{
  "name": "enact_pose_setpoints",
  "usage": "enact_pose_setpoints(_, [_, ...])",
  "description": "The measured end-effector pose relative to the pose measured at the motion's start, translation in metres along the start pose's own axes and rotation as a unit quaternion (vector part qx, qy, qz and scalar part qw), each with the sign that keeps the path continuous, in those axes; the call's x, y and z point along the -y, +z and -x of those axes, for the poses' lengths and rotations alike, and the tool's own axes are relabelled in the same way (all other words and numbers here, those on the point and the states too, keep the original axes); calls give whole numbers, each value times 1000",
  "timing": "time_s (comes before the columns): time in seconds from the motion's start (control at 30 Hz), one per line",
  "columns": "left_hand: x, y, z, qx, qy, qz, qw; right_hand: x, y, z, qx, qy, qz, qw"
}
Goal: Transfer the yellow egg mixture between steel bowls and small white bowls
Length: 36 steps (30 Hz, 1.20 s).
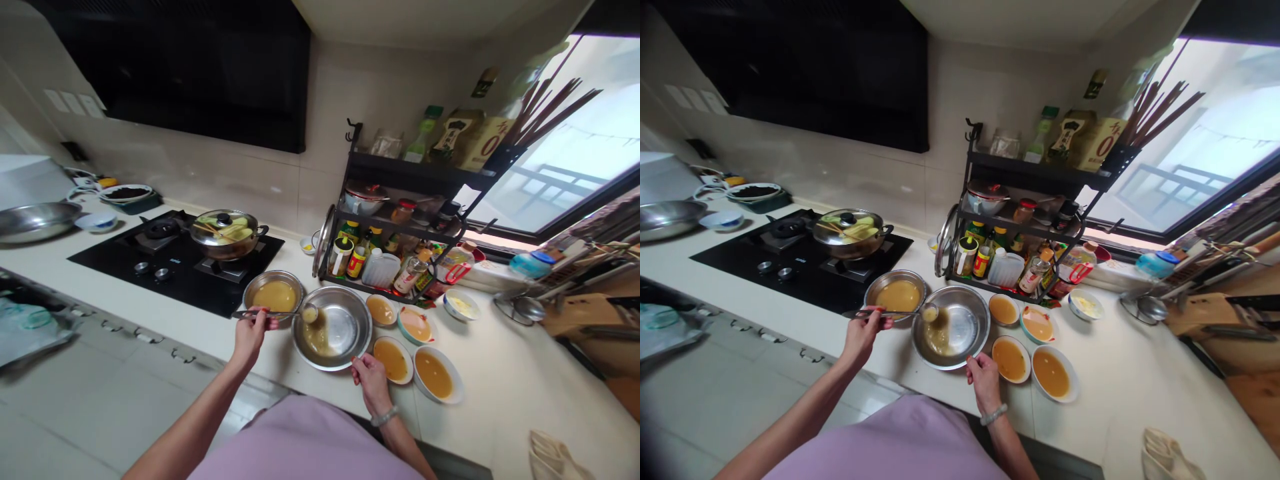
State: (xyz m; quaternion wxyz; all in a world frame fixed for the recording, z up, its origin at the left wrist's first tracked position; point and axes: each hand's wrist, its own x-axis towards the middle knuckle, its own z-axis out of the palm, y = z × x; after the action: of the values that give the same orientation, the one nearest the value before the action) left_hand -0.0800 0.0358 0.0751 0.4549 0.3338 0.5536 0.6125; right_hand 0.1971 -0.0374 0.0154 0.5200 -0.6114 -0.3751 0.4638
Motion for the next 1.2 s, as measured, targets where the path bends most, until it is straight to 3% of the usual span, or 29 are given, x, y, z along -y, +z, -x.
enact_pose_setpoints(0.4, [-26, -39, -26, -103, 55, -52, 992, 5, 2, 3, 0, 2, 4, 1000])
enact_pose_setpoints(0.57, [-22, -48, -25, -99, 129, -168, 972, 7, 3, 3, -3, 0, 9, 1000])
enact_pose_setpoints(0.77, [-16, -52, -17, -37, 314, -296, 901, 7, 4, 5, -2, 3, -4, 1000])
enact_pose_setpoints(0.83, [-17, -49, -12, -24, 346, -306, 887, 7, 4, 6, -2, 4, -5, 1000])
enact_pose_setpoints(1.0, [-13, -27, 9, 28, 310, -256, 915, 8, 5, 8, -7, 6, -7, 1000])
enact_pose_setpoints(1.07, [-5, -16, 18, 66, 278, -232, 930, 8, 6, 9, -6, 6, -8, 1000])
enact_pose_setpoints(1.2, [14, 2, 32, 172, 251, -213, 929, 8, 7, 9, -11, 8, -12, 1000])
